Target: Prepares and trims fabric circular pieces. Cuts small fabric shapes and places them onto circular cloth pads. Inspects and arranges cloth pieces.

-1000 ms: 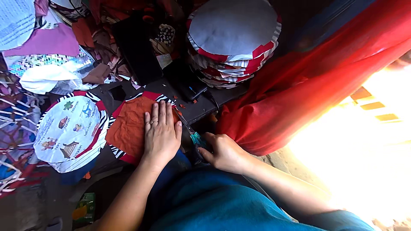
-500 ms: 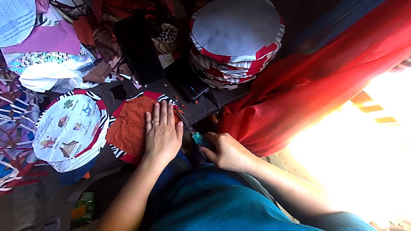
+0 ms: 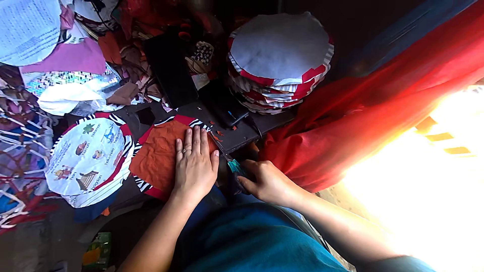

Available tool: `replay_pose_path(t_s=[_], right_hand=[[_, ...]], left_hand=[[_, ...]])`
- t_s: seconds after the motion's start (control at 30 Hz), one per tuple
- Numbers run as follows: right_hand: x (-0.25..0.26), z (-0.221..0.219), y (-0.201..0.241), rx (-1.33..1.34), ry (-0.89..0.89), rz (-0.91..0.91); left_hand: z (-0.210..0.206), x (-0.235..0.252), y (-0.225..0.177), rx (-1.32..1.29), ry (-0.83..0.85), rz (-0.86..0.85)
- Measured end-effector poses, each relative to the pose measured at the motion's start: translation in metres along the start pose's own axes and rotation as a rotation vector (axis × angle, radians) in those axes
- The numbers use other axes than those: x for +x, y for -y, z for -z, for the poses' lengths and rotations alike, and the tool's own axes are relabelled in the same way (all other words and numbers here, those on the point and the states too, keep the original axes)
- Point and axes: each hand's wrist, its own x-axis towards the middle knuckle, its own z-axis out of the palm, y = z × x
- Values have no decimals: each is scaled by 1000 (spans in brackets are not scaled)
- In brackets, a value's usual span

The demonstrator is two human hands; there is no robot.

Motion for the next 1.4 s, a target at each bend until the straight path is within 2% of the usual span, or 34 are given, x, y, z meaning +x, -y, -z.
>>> replay_pose_path(t_s=[0.17,0.43,0.57,0.7,0.87,1.03,1.23,1.3,1.4], right_hand=[[-1,-2,-4,-10,-57,39],[-18,-10,-21,433,-154,44],[-33,-27,-27,358,-214,128],[-43,-47,-35,162,-269,195],[-45,-46,-40,140,-284,226],[-45,-55,-33,100,-287,285],[-51,-51,-27,74,-250,220],[-50,-43,-25,150,-199,174],[-43,-28,-21,397,-92,86]], left_hand=[[1,0,-1,-6,9,7],[8,0,0,-42,57,13],[25,-9,7,-102,13,-42],[42,-40,38,-80,-33,-178],[29,-83,89,130,-100,-350],[26,-83,127,245,-170,-454],[16,-73,121,123,-126,-528],[14,-74,113,76,-133,-481],[18,-78,91,39,-124,-344]])
